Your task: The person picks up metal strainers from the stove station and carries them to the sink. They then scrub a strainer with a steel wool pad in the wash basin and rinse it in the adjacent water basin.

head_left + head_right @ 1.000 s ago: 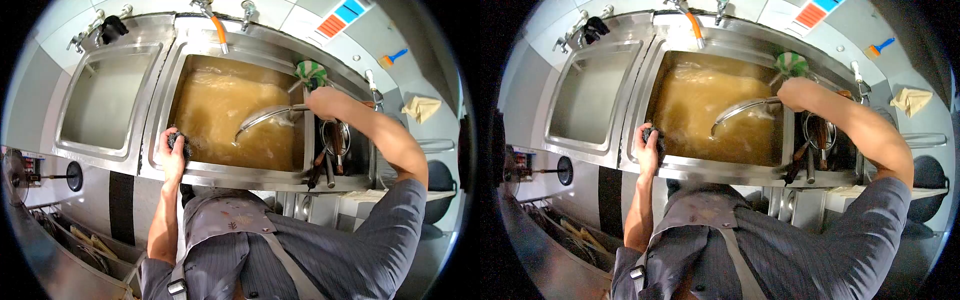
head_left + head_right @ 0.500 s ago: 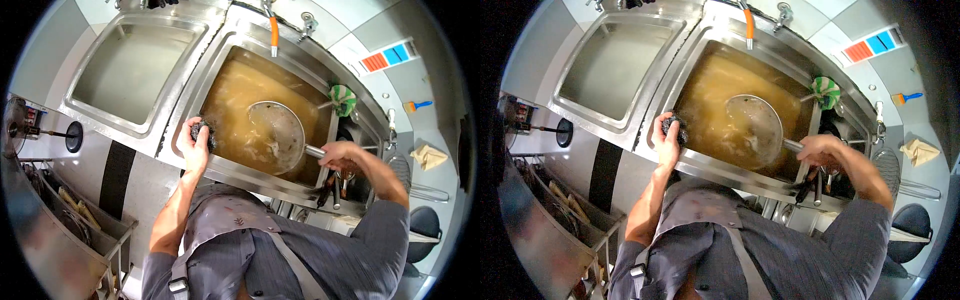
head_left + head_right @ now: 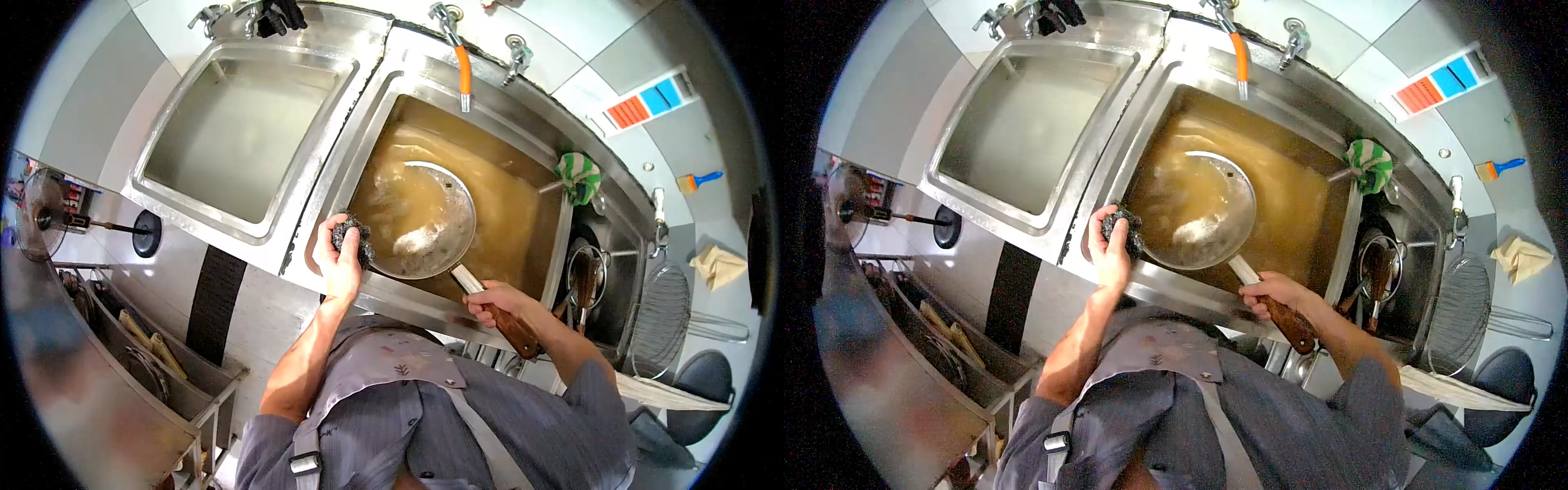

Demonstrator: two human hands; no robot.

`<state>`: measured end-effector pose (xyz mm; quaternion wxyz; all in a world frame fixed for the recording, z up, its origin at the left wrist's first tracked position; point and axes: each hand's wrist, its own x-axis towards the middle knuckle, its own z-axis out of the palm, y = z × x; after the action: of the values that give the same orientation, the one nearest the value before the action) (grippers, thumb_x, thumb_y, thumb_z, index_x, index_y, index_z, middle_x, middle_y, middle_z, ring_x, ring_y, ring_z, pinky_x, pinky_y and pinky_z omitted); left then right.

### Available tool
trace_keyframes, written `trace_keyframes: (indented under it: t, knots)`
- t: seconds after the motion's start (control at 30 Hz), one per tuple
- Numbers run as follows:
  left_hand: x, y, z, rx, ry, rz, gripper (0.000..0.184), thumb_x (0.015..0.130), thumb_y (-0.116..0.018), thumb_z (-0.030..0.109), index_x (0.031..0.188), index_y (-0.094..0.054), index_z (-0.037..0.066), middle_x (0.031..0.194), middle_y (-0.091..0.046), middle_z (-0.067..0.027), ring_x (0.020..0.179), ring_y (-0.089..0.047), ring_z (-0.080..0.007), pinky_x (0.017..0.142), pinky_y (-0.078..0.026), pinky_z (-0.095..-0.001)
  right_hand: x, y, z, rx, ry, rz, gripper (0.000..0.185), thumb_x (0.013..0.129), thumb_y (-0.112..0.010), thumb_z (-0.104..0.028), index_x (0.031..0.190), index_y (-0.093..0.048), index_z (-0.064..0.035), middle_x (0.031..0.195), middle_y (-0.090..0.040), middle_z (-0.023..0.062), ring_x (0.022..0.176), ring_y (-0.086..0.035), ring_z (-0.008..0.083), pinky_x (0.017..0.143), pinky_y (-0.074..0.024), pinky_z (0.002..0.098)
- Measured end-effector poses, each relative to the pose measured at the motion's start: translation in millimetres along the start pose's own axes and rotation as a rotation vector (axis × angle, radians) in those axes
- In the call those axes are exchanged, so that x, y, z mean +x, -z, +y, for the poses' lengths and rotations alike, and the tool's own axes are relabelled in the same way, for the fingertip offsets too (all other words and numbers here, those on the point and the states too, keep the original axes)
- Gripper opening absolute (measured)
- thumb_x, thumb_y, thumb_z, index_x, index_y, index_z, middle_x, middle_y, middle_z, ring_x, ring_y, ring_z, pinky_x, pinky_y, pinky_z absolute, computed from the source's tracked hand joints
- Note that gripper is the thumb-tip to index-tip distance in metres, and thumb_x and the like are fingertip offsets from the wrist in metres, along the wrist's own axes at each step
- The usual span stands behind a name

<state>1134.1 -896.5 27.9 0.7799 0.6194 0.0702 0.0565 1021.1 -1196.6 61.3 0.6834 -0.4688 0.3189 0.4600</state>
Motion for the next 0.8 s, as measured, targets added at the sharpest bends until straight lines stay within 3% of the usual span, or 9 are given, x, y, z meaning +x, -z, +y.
trace_keyframes:
  t: [0.3, 0.37, 0.4, 0.43, 0.57, 0.67, 0.8]
  knots:
    - [4.5, 3.3, -7.7, 0.094, -0.055, -0.073, 0.023, 0.091, -0.061, 0.002, 0.114, -0.06, 0.004, 0.091, -0.06, 0.0009, 0.079, -0.053, -0.0073, 0.071, -0.046, -0.0235, -29.2, -22.0, 30.7, 0.117, 0.247, -0.013, 0.021, 0.095, -0.063, -0.018, 0.106, -0.052, -0.0047, 0.072, -0.055, 0.002, 0.052, -0.051, 0.0109, 0.043, -0.0408, 0.0284]
    - [1.8, 1.5, -2.1, 0.006, 0.043, -0.115, 0.022, 0.091, -0.062, 0.003, 0.113, -0.06, 0.004, 0.092, -0.06, 0.0002, 0.081, -0.054, -0.0082, 0.073, -0.046, -0.0238, -36.4, -26.1, 38.5, 0.138, 0.29, 0.02, 0.021, 0.095, -0.063, -0.018, 0.106, -0.052, -0.0046, 0.072, -0.055, 0.0021, 0.053, -0.052, 0.0114, 0.044, -0.0413, 0.029]
    - [4.2, 2.6, -1.2, 0.185, -0.054, -0.126, 0.021, 0.092, -0.061, 0.003, 0.112, -0.06, 0.005, 0.093, -0.059, 0.0, 0.082, -0.053, -0.0084, 0.074, -0.046, -0.0243, -40.4, -28.6, 41.8, 0.147, 0.325, 0.044, 0.021, 0.095, -0.063, -0.018, 0.107, -0.052, -0.0045, 0.072, -0.056, 0.0022, 0.053, -0.052, 0.0119, 0.044, -0.0418, 0.0295]
    - [2.4, 2.1, -0.8, 0.122, 0.001, -0.156, 0.02, 0.093, -0.059, 0.003, 0.114, -0.059, 0.006, 0.095, -0.058, -0.0001, 0.083, -0.052, -0.0085, 0.075, -0.046, -0.0243, -45.4, -32.7, 44.5, 0.161, 0.336, 0.059, 0.021, 0.095, -0.063, -0.018, 0.107, -0.052, -0.0045, 0.072, -0.056, 0.0022, 0.053, -0.052, 0.0119, 0.044, -0.0418, 0.0295]
    - [-2.2, -4.0, 12.7, 0.17, -0.075, -0.233, 0.022, 0.095, -0.058, 0.003, 0.116, -0.056, 0.008, 0.096, -0.058, 0.0006, 0.083, -0.052, -0.0082, 0.073, -0.046, -0.0244, -61.1, -46.0, 57.5, 0.231, 0.42, 0.254, 0.02, 0.095, -0.064, -0.018, 0.102, -0.051, -0.0041, 0.071, -0.057, 0.0037, 0.053, -0.054, 0.0139, 0.044, -0.0437, 0.0316]
    - [0.9, 2.7, 4.6, 0.032, 0.144, -0.314, 0.022, 0.095, -0.058, 0.002, 0.116, -0.056, 0.008, 0.093, -0.058, 0.0013, 0.078, -0.052, -0.0064, 0.067, -0.046, -0.0225, -58.2, -53.3, 70.8, 0.309, 0.497, 0.421, 0.02, 0.094, -0.064, -0.018, 0.097, -0.051, -0.004, 0.072, -0.057, 0.0054, 0.052, -0.054, 0.0154, 0.044, -0.0444, 0.0329]
    - [2.2, 2.5, -2.5, -0.009, 0.031, -0.373, 0.022, 0.095, -0.058, 0.0, 0.116, -0.056, 0.007, 0.092, -0.057, 0.0018, 0.078, -0.05, -0.0057, 0.068, -0.045, -0.0215, -48.1, -64.8, 77.7, 0.358, 0.613, 0.684, 0.014, 0.091, -0.062, -0.012, 0.088, -0.05, -0.0044, 0.068, -0.055, 0.0064, 0.05, -0.055, 0.0178, 0.043, -0.0452, 0.0346]
